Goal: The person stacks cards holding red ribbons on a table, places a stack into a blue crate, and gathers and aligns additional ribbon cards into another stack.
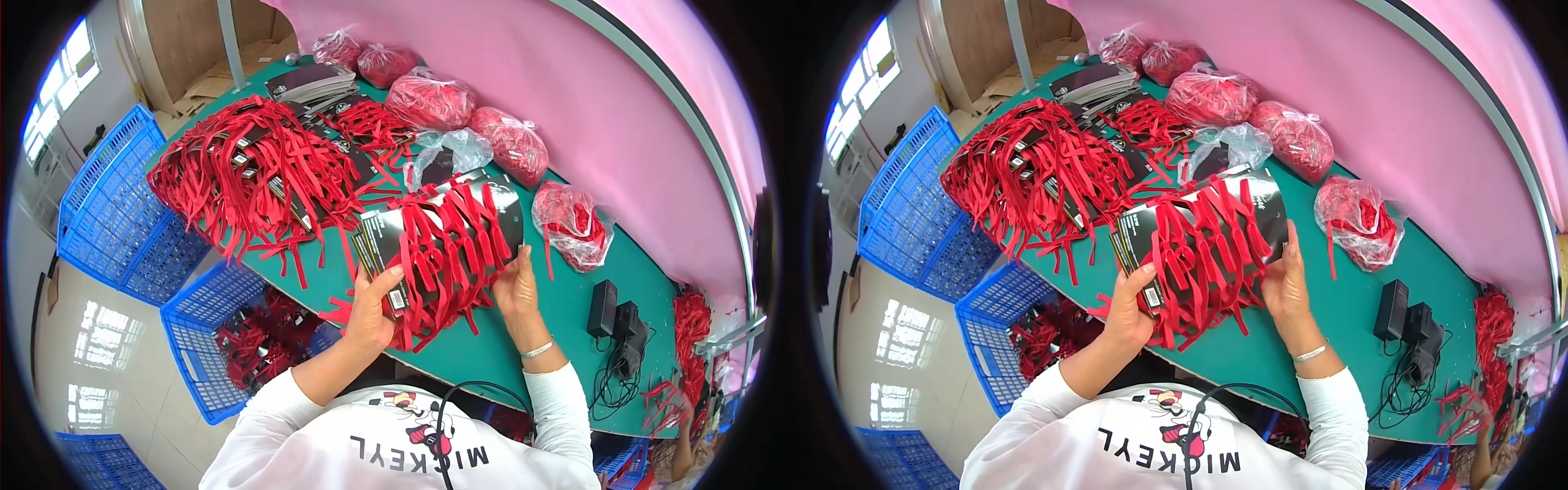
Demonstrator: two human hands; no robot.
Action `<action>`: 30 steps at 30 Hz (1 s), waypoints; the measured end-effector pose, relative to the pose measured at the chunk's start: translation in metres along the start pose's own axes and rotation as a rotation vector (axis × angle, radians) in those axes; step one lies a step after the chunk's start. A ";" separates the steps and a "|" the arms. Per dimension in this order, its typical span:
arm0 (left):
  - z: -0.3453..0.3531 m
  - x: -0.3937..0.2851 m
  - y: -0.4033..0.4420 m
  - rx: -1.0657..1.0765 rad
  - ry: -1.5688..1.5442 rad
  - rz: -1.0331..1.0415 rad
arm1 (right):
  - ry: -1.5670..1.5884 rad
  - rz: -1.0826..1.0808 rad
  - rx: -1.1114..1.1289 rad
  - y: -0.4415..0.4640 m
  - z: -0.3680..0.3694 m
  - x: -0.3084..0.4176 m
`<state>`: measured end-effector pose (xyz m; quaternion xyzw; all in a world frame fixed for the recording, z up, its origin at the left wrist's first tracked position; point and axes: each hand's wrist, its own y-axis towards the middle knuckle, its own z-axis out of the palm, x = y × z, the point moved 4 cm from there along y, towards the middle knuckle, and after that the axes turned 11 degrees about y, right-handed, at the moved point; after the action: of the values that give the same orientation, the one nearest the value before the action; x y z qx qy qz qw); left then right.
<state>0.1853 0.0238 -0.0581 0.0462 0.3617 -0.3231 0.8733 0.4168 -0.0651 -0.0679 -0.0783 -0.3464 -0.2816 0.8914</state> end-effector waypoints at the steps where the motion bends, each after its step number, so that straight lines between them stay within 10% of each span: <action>1: 0.004 -0.001 -0.002 0.010 0.014 0.034 | 0.045 0.040 -0.031 0.000 -0.006 -0.005; 19: 0.027 0.026 -0.010 -0.008 0.643 0.256 | 0.380 0.225 0.015 0.004 -0.003 -0.032; 27: 0.018 -0.010 -0.031 0.567 1.072 0.156 | 0.015 0.146 0.052 -0.034 0.046 0.010; 29: -0.026 -0.035 -0.029 0.324 0.930 -0.339 | 0.086 0.269 0.029 -0.032 0.038 0.006; 30: -0.029 -0.050 -0.019 0.184 0.983 -0.133 | 0.128 0.333 0.015 -0.032 0.031 0.001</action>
<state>0.1299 0.0450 -0.0432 0.2467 0.7024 -0.3484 0.5696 0.3814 -0.0816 -0.0457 -0.1099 -0.2734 -0.1317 0.9465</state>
